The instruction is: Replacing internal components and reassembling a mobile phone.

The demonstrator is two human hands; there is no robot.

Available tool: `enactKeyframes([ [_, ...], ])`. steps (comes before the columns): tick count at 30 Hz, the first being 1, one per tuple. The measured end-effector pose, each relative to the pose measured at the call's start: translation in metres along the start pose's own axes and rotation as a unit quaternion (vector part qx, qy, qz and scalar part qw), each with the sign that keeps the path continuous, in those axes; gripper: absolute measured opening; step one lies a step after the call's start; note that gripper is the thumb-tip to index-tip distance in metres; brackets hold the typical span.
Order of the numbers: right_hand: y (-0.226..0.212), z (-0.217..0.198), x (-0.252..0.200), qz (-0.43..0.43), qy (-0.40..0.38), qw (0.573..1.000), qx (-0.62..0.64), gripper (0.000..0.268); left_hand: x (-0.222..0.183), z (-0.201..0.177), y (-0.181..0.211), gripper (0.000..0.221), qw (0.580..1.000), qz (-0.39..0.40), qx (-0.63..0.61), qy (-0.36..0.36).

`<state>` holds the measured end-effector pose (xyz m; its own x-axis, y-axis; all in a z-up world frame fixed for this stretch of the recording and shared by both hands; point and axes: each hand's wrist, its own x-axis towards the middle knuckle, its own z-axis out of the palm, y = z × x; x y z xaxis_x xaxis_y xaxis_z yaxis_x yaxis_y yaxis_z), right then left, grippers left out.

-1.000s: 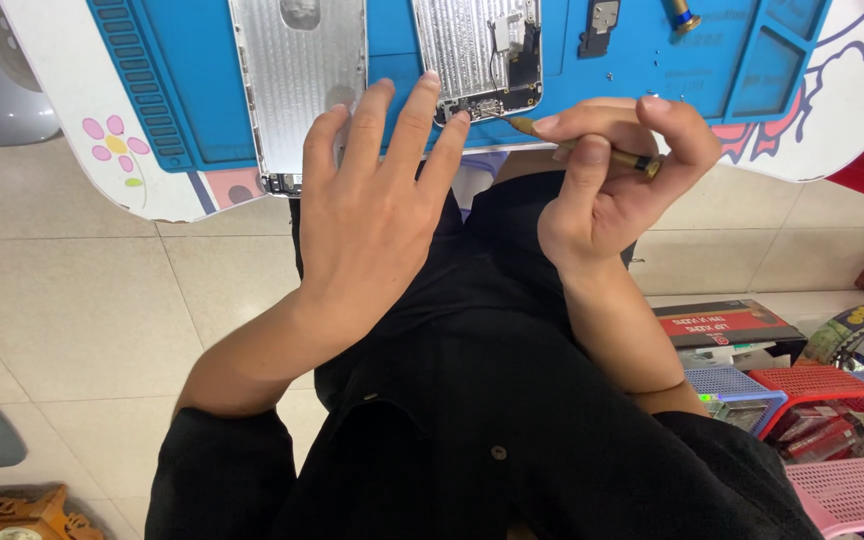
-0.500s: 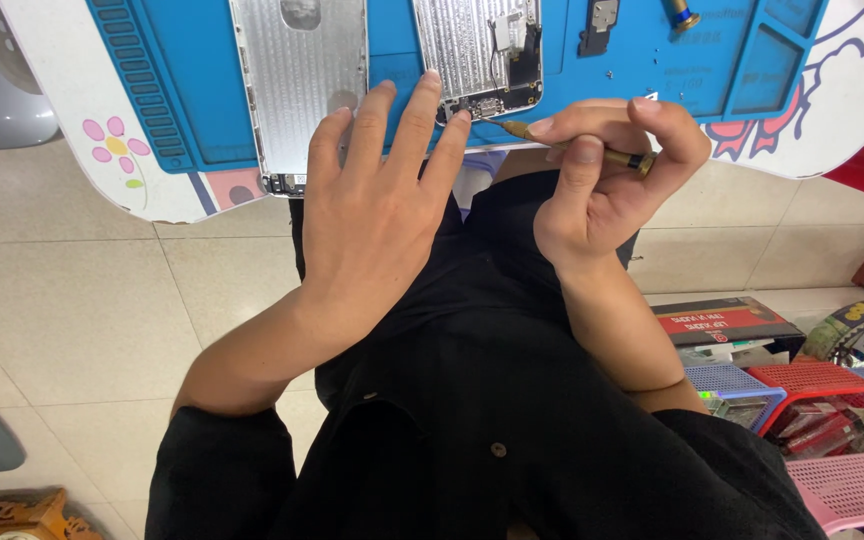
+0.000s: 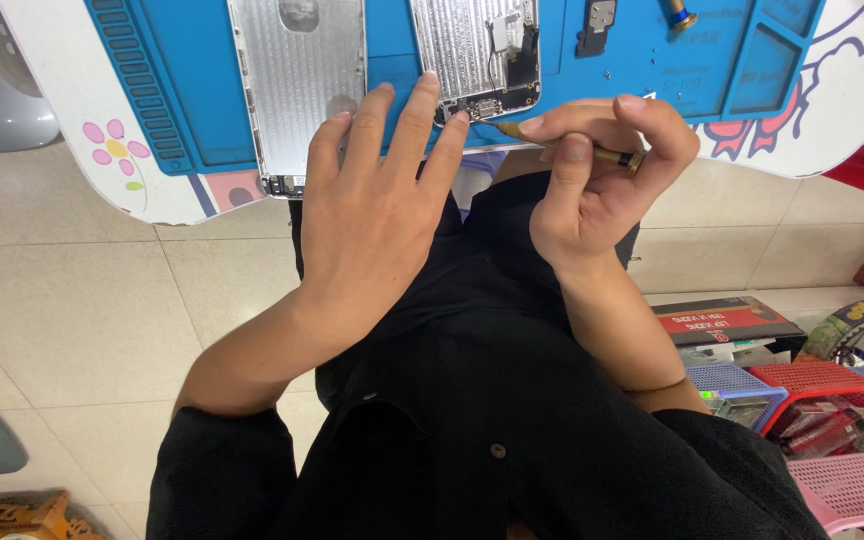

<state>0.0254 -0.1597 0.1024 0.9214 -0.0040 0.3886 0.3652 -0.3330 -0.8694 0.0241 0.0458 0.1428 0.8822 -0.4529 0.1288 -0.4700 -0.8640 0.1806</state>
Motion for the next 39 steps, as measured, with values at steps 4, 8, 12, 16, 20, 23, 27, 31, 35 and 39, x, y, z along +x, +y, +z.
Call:
enactKeyframes([
  [4,-0.002,0.0,0.005,-0.004,-0.006,1.0,0.018,0.035,0.0,0.001,0.0,0.036,1.0,-0.002,-0.002,-0.001],
  [8,-0.01,-0.002,0.007,-0.003,-0.034,0.999,0.0,0.034,-0.001,0.002,0.0,0.036,1.0,-0.003,-0.005,0.002],
  [12,-0.057,-0.015,0.04,-0.02,-0.147,0.975,-0.165,0.025,-0.001,0.0,0.0,0.037,1.0,-0.003,-0.003,-0.002],
  [16,-0.086,-0.025,0.075,-0.048,-0.208,0.939,-0.269,0.016,0.0,-0.001,0.001,0.037,1.0,0.002,-0.001,-0.001],
  [20,-0.101,-0.024,0.094,-0.04,-0.299,0.871,-0.389,0.024,0.001,-0.002,0.0,0.039,1.0,0.009,0.007,-0.003],
  [23,-0.108,-0.017,0.103,-0.117,-0.337,0.84,-0.408,0.027,0.001,-0.004,0.0,0.039,1.0,0.008,0.002,-0.001],
  [27,-0.107,-0.003,0.113,-0.143,-0.393,0.798,-0.434,0.028,0.002,-0.002,-0.001,0.031,1.0,0.006,0.005,-0.001],
  [31,-0.117,0.001,0.124,-0.153,-0.424,0.805,-0.385,0.02,0.002,-0.001,-0.003,0.028,1.0,0.008,0.007,-0.001],
  [35,-0.124,0.001,0.129,-0.197,-0.423,0.795,-0.389,0.024,0.001,0.001,-0.004,0.033,1.0,0.015,0.001,0.008],
  [39,-0.113,-0.002,0.116,-0.125,-0.459,0.745,-0.468,0.015,0.001,0.004,-0.004,0.032,1.0,0.019,0.011,0.009],
])
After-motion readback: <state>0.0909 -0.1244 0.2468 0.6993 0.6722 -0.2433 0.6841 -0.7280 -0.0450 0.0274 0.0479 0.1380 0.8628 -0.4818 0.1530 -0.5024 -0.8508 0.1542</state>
